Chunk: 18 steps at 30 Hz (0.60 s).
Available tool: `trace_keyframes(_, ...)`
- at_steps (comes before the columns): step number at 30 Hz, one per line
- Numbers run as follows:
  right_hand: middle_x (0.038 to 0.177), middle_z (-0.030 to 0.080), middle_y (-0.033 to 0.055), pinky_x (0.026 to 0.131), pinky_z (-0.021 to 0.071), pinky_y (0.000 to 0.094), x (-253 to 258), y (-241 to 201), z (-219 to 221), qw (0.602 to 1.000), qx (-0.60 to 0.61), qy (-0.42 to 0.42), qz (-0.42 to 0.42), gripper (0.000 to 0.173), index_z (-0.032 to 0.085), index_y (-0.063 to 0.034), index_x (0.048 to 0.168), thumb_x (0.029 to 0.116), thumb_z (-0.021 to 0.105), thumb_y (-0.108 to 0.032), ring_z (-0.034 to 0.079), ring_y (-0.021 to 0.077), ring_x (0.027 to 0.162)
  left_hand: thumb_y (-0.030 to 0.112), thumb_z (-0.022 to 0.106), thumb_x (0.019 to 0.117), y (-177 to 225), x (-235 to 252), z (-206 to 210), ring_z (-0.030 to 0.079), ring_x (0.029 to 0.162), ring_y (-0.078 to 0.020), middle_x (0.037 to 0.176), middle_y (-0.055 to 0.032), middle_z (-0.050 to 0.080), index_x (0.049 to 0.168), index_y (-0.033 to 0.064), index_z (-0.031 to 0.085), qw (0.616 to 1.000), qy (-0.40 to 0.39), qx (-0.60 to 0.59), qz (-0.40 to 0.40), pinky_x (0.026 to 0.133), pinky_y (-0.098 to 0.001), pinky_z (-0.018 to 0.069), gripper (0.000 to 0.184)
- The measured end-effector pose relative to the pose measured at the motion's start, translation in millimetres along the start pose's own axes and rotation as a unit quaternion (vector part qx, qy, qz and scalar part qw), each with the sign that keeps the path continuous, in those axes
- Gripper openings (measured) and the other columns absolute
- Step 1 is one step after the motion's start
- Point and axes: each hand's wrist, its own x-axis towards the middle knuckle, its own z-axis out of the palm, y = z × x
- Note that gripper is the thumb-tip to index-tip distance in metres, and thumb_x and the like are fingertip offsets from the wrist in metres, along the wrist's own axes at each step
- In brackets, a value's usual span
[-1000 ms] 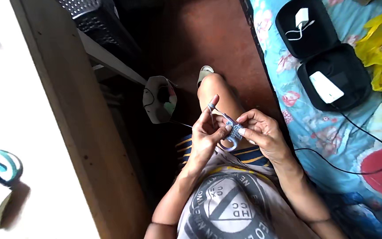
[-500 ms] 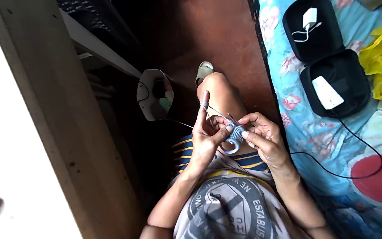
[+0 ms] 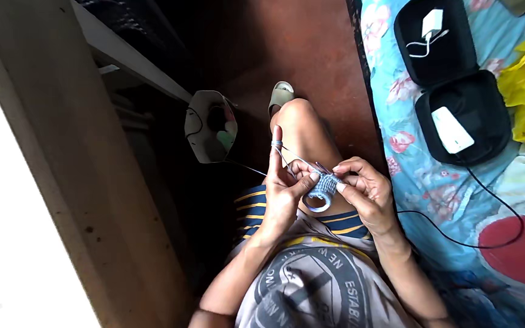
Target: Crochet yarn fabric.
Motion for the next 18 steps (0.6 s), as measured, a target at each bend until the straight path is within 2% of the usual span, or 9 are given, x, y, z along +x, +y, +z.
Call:
trace_keyframes(2,0.108,0.065,-0.0006,0.063,0.0547,0.0155,-0.5,1.6,-1.0,1.0,-0.006,0.004,-0.003,0.027,0.069,-0.005,0.111,0.0866,0.058,0.002,0.061,0.0001,0.073,-0.016,0.06,0.0868,-0.7,0.3,1.0,0.068,0.072,-0.0117,0.086,-0.0044,0.067,0.164,0.0296,-0.002,1.0,0.003,-0.003,0.003,0.072,-0.0269,0.0593,0.109)
trace_keyframes(5,0.105,0.066,-0.0006,0.063,0.0549,0.0155,-1.4,3.3,-3.0,1.0,-0.005,0.005,-0.001,0.026,0.069,-0.0041,0.111,0.0876,0.059,0.002,0.061,0.0002,0.072,-0.015,0.061,0.087,-1.2,0.6,0.9,0.071,0.081,-0.0148,0.099,-0.0075,0.069,0.163,0.0308,-0.006,1.0,-0.008,0.002,0.006,0.075,-0.0282,0.0599,0.111)
trace_keyframes(8,0.09,0.071,-0.0047,0.056,0.0459,0.0125,-0.6,2.8,-3.6,0.999,0.024,0.01,0.028,0.025,0.069,-0.0076,0.11,0.0892,0.06,0.003,0.055,-0.0035,0.061,-0.014,0.062,0.0849,-0.5,1.3,1.7,0.07,0.078,-0.0149,0.111,-0.0103,0.068,0.163,0.0329,-0.008,1.0,-0.013,0.016,0.004,0.07,-0.0265,0.0596,0.115)
trace_keyframes(10,0.089,0.071,-0.0044,0.054,0.0441,0.0118,1.0,2.3,-4.2,0.998,0.045,0.01,0.051,0.024,0.07,-0.0089,0.109,0.0891,0.061,0.002,0.054,-0.0035,0.06,-0.015,0.064,0.084,-0.8,1.8,0.9,0.07,0.078,-0.0154,0.107,-0.0097,0.067,0.162,0.0326,-0.009,1.0,-0.025,0.018,0.004,0.071,-0.0273,0.0605,0.117)
trace_keyframes(14,0.095,0.072,-0.0026,0.055,0.0457,0.0124,1.7,3.9,-5.6,0.997,0.061,-0.006,0.043,0.025,0.07,-0.0083,0.11,0.0888,0.062,0.002,0.055,-0.0029,0.061,-0.017,0.062,0.0844,-0.1,1.9,0.6,0.068,0.072,-0.0129,0.089,-0.006,0.066,0.163,0.0287,-0.007,0.999,-0.015,0.03,0.014,0.07,-0.0267,0.06,0.115)
trace_keyframes(18,0.107,0.067,-0.0015,0.063,0.0546,0.0154,-0.1,6.9,-10.0,1.0,0.02,-0.02,0.011,0.028,0.071,-0.0073,0.111,0.086,0.06,0.002,0.062,-0.0001,0.073,-0.017,0.061,0.0859,0.7,2.5,0.2,0.068,0.071,-0.011,0.085,-0.0043,0.067,0.164,0.0279,-0.002,1.0,0.009,0.005,0.008,0.07,-0.0252,0.0595,0.109)
